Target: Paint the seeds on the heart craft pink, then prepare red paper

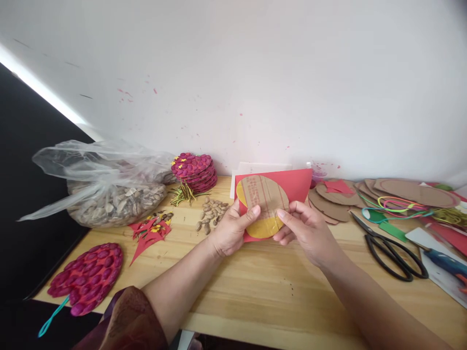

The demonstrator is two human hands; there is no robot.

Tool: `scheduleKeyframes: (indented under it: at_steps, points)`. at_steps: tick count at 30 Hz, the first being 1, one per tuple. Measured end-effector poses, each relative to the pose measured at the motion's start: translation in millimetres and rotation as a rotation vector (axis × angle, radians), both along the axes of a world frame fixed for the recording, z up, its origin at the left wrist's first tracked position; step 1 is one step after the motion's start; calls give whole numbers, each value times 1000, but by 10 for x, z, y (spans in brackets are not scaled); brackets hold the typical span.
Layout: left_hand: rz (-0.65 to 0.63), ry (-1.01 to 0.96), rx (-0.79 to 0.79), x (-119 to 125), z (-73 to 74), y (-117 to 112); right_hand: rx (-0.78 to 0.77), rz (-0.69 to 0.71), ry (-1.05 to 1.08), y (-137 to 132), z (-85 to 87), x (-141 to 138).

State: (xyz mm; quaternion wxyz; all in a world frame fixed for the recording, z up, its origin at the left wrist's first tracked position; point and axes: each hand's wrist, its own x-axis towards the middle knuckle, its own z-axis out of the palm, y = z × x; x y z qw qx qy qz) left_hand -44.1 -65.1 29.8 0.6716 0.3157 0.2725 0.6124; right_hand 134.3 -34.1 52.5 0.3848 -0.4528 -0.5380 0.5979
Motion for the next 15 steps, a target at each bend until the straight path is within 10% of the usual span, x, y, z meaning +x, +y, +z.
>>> scheduleKeyframes:
  at_steps: [10,15]
  points:
    - [51,-39,-75,-96,97,6,23,96,-214,111,-130,152]
    - [62,-95,-72,-182,112,26,21,145,29,329,-104,290]
